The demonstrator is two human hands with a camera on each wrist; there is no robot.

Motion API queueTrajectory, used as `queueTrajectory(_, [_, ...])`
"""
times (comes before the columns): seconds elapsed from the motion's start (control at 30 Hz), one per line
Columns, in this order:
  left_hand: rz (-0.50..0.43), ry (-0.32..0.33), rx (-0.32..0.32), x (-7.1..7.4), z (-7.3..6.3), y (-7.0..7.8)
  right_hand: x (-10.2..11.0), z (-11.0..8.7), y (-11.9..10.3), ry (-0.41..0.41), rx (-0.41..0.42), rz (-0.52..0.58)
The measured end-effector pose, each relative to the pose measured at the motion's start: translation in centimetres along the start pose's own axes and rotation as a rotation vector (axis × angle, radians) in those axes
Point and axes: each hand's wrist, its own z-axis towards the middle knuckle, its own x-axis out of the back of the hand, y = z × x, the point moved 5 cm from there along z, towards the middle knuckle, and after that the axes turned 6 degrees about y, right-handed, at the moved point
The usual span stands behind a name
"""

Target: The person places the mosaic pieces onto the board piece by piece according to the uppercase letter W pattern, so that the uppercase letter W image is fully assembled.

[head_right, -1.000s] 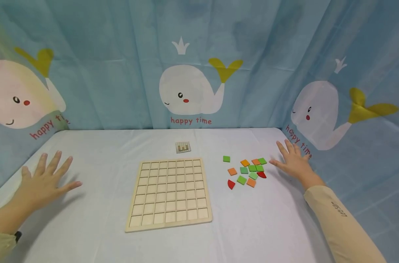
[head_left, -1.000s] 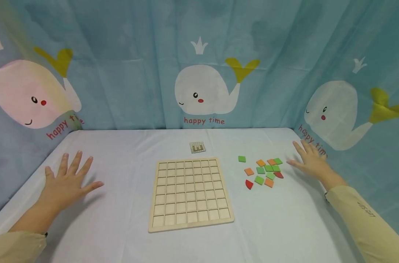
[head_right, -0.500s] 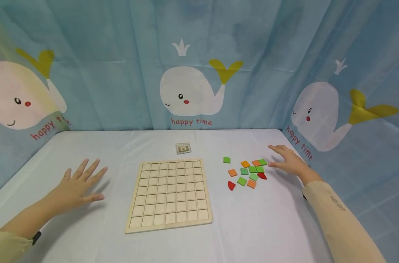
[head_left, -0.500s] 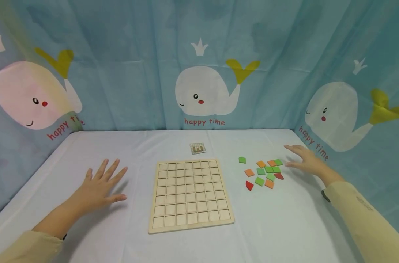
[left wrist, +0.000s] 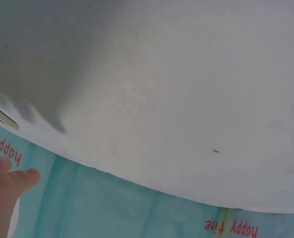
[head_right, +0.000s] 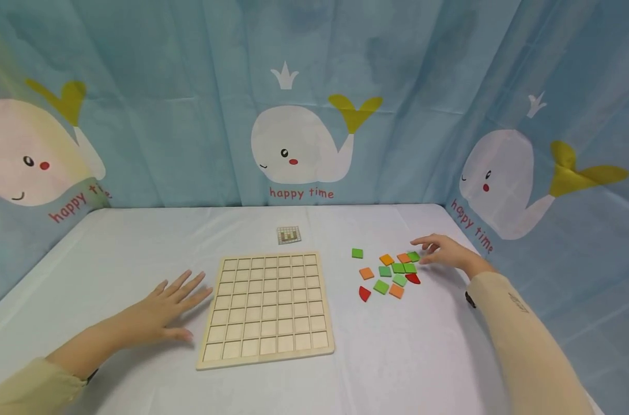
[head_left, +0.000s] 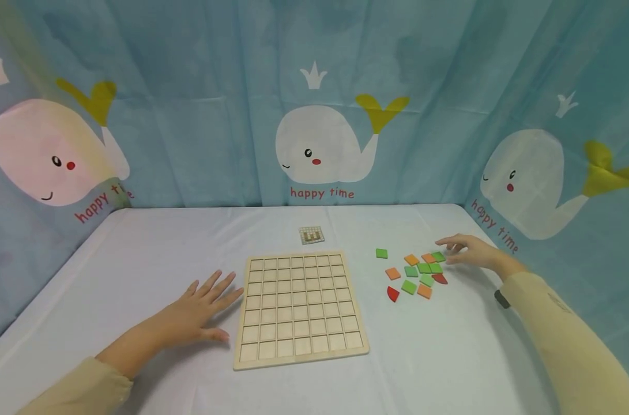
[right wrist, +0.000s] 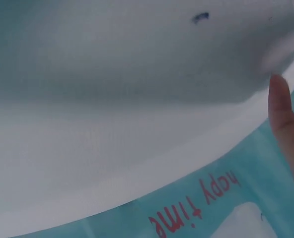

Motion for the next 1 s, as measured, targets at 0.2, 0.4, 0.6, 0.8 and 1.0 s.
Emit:
queueTrajectory(0.2, [-0.008,-0.048,-0.012,-0.5,0.6,0.6,-0.3,0.7,1.4,-0.076,-0.063,0.062])
queueTrajectory(0.4, [0.004,-0.078,-0.004,-0.5,1.0,0.9,-0.5,1.1,1.6,-0.137,-0.123,0.125])
queueTrajectory(0.6, [-0.011,-0.12,0.023,-0.6,1.2,1.0,-0.9,1.6,1.7,-0.14,-0.157,0.104])
queueTrajectory(0.8, [-0.036,-0.141,0.018,-0.7,1.5,1.0,-1.0,1.6,1.8,-0.14,-0.165,0.118])
queueTrajectory(1.0, [-0.047,-0.152,0.022,-1.0,1.7,0.7,-1.0,1.6,1.8,-0.136,-0.18,0.107])
